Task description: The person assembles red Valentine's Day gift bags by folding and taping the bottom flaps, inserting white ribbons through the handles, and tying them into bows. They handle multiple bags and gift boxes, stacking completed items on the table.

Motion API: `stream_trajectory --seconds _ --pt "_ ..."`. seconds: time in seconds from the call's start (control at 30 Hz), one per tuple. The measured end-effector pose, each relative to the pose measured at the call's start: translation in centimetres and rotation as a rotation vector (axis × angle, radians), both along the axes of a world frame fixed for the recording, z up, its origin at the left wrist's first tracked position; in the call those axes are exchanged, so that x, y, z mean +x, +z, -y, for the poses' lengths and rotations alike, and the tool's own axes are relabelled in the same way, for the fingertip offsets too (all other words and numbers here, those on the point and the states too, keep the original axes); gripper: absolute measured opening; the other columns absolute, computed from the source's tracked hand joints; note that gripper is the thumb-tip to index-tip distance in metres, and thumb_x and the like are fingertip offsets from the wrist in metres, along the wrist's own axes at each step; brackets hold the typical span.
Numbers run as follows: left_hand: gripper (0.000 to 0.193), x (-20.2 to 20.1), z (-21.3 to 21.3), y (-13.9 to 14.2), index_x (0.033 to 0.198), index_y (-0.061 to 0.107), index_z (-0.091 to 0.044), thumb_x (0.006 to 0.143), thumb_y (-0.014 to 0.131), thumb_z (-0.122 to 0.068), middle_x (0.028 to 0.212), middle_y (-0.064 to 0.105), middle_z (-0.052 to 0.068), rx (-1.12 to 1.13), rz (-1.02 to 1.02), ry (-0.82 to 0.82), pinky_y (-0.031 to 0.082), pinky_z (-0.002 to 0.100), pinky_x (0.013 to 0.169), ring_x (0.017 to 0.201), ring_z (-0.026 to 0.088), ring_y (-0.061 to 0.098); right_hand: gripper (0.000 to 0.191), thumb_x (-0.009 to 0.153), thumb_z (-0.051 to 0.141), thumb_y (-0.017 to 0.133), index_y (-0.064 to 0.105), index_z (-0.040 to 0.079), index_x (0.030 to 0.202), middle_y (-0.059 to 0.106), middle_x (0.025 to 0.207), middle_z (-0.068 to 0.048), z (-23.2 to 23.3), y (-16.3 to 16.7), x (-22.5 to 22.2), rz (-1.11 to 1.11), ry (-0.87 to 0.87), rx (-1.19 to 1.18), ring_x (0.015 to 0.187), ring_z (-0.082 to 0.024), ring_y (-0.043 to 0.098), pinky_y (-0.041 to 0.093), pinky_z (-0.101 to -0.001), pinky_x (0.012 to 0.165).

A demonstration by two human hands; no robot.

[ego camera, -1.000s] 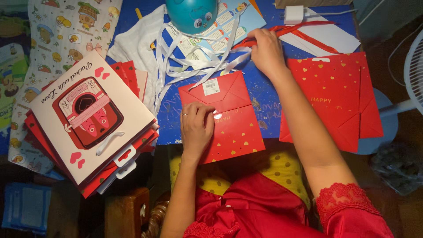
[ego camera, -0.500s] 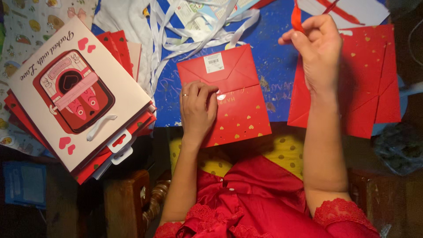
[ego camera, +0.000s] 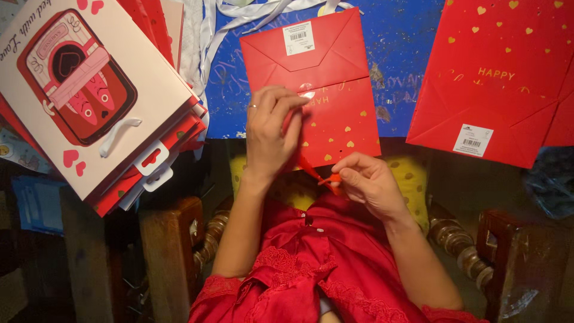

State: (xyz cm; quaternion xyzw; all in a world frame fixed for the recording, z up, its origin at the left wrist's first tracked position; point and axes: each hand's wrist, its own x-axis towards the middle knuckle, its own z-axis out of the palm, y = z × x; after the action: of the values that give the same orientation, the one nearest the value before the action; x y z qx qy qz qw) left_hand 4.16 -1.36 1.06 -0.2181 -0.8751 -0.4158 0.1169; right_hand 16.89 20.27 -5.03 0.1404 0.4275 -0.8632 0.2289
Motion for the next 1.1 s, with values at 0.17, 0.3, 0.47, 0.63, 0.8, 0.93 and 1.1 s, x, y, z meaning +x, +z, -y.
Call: stream_trajectory --seconds 0.17,0.3,0.47,0.63,0.8,0.93,1.1 --pt "0.026 4.4 1.8 1.2 0.115 0.070 -0.012 0.091 0.080 -0.013 0.122 0.060 0.007 -0.160 0.115 -0.056 0.043 0.045 0.107 0.123 0.031 0.055 0.023 0.099 0.010 0.066 0.069 -0.003 0.117 0.073 0.087 -0.012 0.2 -1.3 1.1 0.111 0.079 -0.277 0.051 -0.002 0.042 0.033 -0.0180 0.044" --pt "0.054 6.0 3.2 1.5 0.127 0.064 -0.010 0.079 0.084 -0.024 0.133 0.053 0.015 -0.270 0.132 -0.096 0.035 0.056 0.114 0.133 0.039 0.045 0.028 0.104 0.018 0.062 0.070 -0.006 0.115 0.072 0.083 -0.013 0.7 -2.2 1.9 0.272 0.028 -0.406 0.050 -0.002 0.042 0.034 -0.0181 0.043" --pt "0.054 5.7 3.6 0.8 0.131 0.064 -0.010 0.082 0.084 -0.022 0.143 0.052 0.013 -0.322 0.123 -0.079 0.036 0.055 0.119 0.140 0.037 0.046 0.018 0.104 0.008 0.063 0.067 -0.004 0.117 0.072 0.093 -0.012 1.4 -2.1 2.6 0.197 0.049 -0.371 0.055 -0.003 0.041 0.035 -0.0201 0.047" --pt "0.046 4.9 3.2 0.8 0.122 0.067 -0.006 0.084 0.085 -0.027 0.133 0.060 0.014 -0.188 0.138 -0.121 0.046 0.048 0.110 0.129 0.037 0.057 0.031 0.105 0.010 0.063 0.064 0.003 0.135 0.077 0.095 -0.014 1.4 0.6 1.9 0.020 -0.027 -0.103 0.055 0.001 0.046 0.038 -0.0146 0.049" --pt "0.040 4.4 1.4 1.3 0.115 0.070 -0.005 0.085 0.085 -0.027 0.127 0.065 0.014 -0.172 0.139 -0.064 0.050 0.046 0.104 0.120 0.035 0.062 0.029 0.104 0.008 0.062 0.062 -0.001 0.131 0.076 0.110 -0.012 2.0 3.5 0.6 -0.278 -0.099 0.488 0.104 -0.010 0.069 0.054 -0.0230 0.095" --pt "0.029 4.4 0.4 2.0 0.111 0.073 -0.007 0.086 0.080 -0.022 0.122 0.068 0.010 -0.177 0.140 -0.004 0.052 0.044 0.100 0.115 0.032 0.065 0.019 0.103 0.005 0.066 0.071 -0.002 0.120 0.076 0.109 -0.009 2.7 4.3 -0.8 -0.359 -0.183 0.642 0.102 -0.012 0.072 0.056 -0.0249 0.094" --pt "0.021 4.1 -0.5 2.2 0.106 0.077 -0.009 0.088 0.075 -0.019 0.112 0.073 0.004 -0.151 0.165 0.062 0.053 0.040 0.095 0.109 0.028 0.066 0.021 0.096 0.003 0.076 0.074 -0.002 0.116 0.071 0.096 -0.007 3.0 4.8 -1.7 -0.492 -0.198 0.926 0.084 -0.011 0.063 0.051 -0.0238 0.078"
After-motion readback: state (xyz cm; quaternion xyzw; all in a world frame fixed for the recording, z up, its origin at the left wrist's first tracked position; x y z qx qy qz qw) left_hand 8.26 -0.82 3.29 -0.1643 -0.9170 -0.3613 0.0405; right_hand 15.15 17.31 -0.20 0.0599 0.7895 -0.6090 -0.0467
